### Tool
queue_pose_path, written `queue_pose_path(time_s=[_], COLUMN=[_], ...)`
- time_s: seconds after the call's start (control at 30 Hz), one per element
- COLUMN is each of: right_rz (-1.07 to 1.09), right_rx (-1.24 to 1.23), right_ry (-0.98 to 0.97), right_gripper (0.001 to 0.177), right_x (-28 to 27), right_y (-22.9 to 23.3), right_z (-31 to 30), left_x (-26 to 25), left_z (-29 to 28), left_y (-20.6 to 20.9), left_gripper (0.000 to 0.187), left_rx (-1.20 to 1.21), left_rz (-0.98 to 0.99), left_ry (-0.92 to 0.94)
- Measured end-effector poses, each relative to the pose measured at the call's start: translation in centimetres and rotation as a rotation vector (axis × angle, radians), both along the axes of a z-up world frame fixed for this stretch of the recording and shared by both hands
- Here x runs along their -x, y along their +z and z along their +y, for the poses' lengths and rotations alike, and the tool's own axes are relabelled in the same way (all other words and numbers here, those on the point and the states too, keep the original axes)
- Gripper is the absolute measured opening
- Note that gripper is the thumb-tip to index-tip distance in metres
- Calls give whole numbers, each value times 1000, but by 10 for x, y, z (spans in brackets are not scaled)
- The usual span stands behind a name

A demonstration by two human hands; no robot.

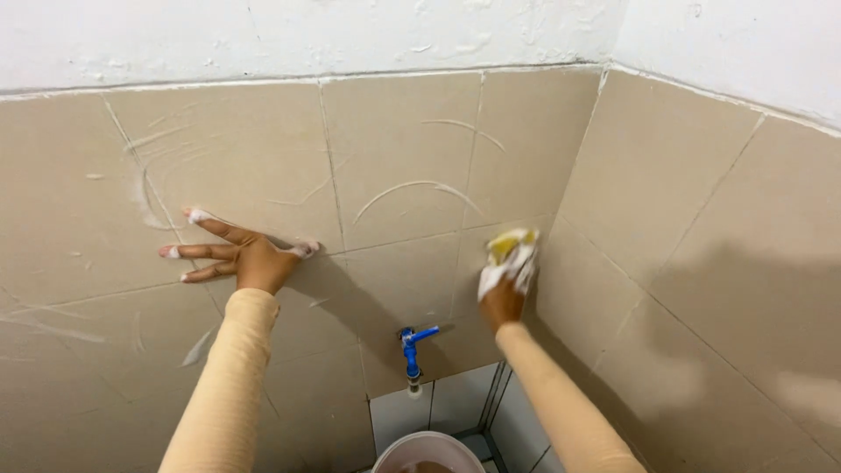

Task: Scrubbing bathroom wall tiles with a sponge and soapy water.

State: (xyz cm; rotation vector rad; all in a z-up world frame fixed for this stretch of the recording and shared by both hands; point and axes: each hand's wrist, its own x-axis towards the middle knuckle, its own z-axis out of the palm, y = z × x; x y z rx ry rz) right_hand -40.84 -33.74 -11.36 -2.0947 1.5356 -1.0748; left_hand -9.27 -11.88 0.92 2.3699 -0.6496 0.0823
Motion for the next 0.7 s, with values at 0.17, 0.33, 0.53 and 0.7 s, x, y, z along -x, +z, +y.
queue_pose_path(time_s=[0.17,0.33,0.53,0.7], right_rz=[105,120,67,-83], right_rx=[278,985,1011,931], right_ry=[268,453,570,30], right_gripper=[71,54,57,87], right_x=[-57,-138,-152,-80], right_y=[-6,67,163,175], right_z=[44,69,33,-65], left_x=[6,6,5,-2], left_z=[5,4,1,3], left_y=[6,6,9,-7], left_gripper=[176,175,174,175], left_rx=[42,53,88,57], left_rz=[18,7,44,41], left_ry=[19,23,45,30])
